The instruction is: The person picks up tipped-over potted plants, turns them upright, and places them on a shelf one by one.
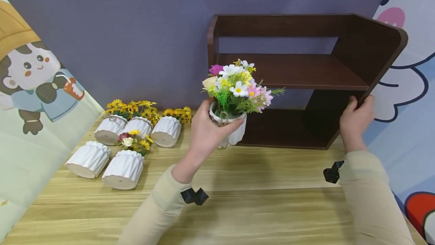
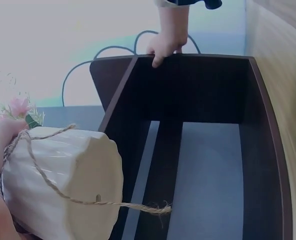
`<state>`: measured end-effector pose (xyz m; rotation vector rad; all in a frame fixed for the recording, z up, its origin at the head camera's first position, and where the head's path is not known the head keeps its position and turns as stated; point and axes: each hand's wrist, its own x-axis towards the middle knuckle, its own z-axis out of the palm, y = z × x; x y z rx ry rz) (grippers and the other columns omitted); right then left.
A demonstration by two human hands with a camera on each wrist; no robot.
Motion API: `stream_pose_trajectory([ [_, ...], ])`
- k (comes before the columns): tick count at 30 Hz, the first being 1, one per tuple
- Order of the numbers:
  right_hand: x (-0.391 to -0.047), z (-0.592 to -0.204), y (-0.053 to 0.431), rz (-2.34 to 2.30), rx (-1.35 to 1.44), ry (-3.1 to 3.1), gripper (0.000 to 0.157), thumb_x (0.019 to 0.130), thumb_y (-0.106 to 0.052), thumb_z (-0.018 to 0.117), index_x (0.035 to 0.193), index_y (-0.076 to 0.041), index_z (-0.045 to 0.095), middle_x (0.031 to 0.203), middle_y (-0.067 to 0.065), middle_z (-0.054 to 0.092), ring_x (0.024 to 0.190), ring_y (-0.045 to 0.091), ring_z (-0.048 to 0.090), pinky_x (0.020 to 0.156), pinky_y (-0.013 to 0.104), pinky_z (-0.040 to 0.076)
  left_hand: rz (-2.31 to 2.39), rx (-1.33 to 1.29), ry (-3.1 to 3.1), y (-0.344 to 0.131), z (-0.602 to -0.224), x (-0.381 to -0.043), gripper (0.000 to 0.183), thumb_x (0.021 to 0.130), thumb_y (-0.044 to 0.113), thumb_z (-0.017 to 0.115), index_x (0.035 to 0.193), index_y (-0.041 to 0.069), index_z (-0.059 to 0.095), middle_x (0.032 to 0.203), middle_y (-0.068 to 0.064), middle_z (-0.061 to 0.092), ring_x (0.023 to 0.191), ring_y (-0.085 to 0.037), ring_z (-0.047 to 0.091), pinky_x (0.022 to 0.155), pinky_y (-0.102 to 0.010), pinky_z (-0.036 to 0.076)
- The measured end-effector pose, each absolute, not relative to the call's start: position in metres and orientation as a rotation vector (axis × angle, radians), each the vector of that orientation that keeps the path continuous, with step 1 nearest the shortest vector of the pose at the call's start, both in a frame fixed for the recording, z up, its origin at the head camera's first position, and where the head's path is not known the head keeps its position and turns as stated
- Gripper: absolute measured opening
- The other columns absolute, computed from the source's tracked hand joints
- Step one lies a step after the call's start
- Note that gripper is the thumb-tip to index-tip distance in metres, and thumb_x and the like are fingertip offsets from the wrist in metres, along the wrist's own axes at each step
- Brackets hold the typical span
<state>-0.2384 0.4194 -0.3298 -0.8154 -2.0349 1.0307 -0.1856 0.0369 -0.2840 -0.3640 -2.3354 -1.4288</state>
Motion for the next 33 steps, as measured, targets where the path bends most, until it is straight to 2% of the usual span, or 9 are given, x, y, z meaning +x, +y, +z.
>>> stream_pose_trajectory([
  [7, -0.237, -0.331, 0.422, 1.021, -0.821, -2.037, 0.037, 0.094, -0.045, 0.033, 0.126, -0.029, 0.041, 0.123, -0.002, 0.048, 0.118, 0.018, 0.041, 0.097, 0.036, 0.032, -1.398, -0.418, -2.361, 0.051, -0.271, -0.192, 0.086, 0.060, 0.056, 0.076, 0.128, 0.013, 0.044, 0.113, 0.003, 0.053, 0.100, -0.014, 0.054, 0.081, -0.031, 0.049],
  [13, -0.236, -0.328, 0.420, 1.021, -0.818, -2.063, 0.035, 0.094, -0.044, 0.032, 0.125, -0.029, 0.041, 0.130, 0.006, 0.046, 0.119, 0.022, 0.042, 0.097, 0.039, 0.033, -1.307, -0.478, -2.370, 0.063, -0.255, -0.197, 0.088, 0.063, 0.060, 0.072, 0.131, 0.011, 0.042, 0.119, 0.001, 0.051, 0.105, -0.016, 0.054, 0.083, -0.032, 0.049],
  [16, -0.236, -0.326, 0.419, 1.025, -0.818, -2.072, 0.036, 0.094, -0.044, 0.032, 0.126, -0.029, 0.040, 0.132, 0.007, 0.045, 0.119, 0.022, 0.042, 0.098, 0.039, 0.034, -1.255, -0.499, -2.377, 0.068, -0.245, -0.201, 0.089, 0.064, 0.061, 0.070, 0.132, 0.011, 0.041, 0.121, 0.000, 0.050, 0.106, -0.017, 0.053, 0.085, -0.033, 0.048],
  [18, -0.236, -0.325, 0.418, 1.027, -0.823, -2.068, 0.040, 0.094, -0.045, 0.032, 0.128, -0.026, 0.039, 0.132, 0.007, 0.045, 0.120, 0.022, 0.042, 0.098, 0.039, 0.034, -1.241, -0.508, -2.379, 0.073, -0.240, -0.204, 0.089, 0.065, 0.061, 0.069, 0.132, 0.010, 0.040, 0.122, 0.000, 0.049, 0.106, -0.017, 0.053, 0.086, -0.032, 0.048],
  [27, -0.237, -0.330, 0.418, 0.986, -0.779, -2.036, 0.039, 0.095, -0.040, 0.033, 0.120, -0.011, 0.042, 0.124, 0.015, 0.048, 0.117, 0.028, 0.044, 0.096, 0.041, 0.033, -1.292, -0.543, -2.359, 0.090, -0.219, -0.220, 0.087, 0.065, 0.062, 0.068, 0.132, 0.012, 0.042, 0.121, 0.003, 0.051, 0.103, -0.013, 0.054, 0.084, -0.028, 0.048],
  [31, -0.238, -0.329, 0.418, 1.007, -0.778, -2.013, 0.028, 0.095, -0.041, 0.033, 0.114, -0.024, 0.044, 0.123, 0.011, 0.049, 0.115, 0.024, 0.044, 0.095, 0.039, 0.034, -1.288, -0.570, -2.364, 0.096, -0.208, -0.227, 0.087, 0.066, 0.064, 0.067, 0.133, 0.015, 0.040, 0.116, 0.006, 0.051, 0.094, -0.010, 0.054, 0.079, -0.025, 0.047],
  [33, -0.237, -0.327, 0.417, 1.037, -0.783, -2.014, 0.021, 0.095, -0.043, 0.034, 0.110, -0.032, 0.043, 0.119, 0.005, 0.049, 0.113, 0.021, 0.044, 0.093, 0.036, 0.034, -1.311, -0.578, -2.372, 0.099, -0.203, -0.229, 0.087, 0.066, 0.064, 0.066, 0.134, 0.017, 0.039, 0.111, 0.008, 0.051, 0.087, -0.007, 0.053, 0.074, -0.022, 0.046],
])
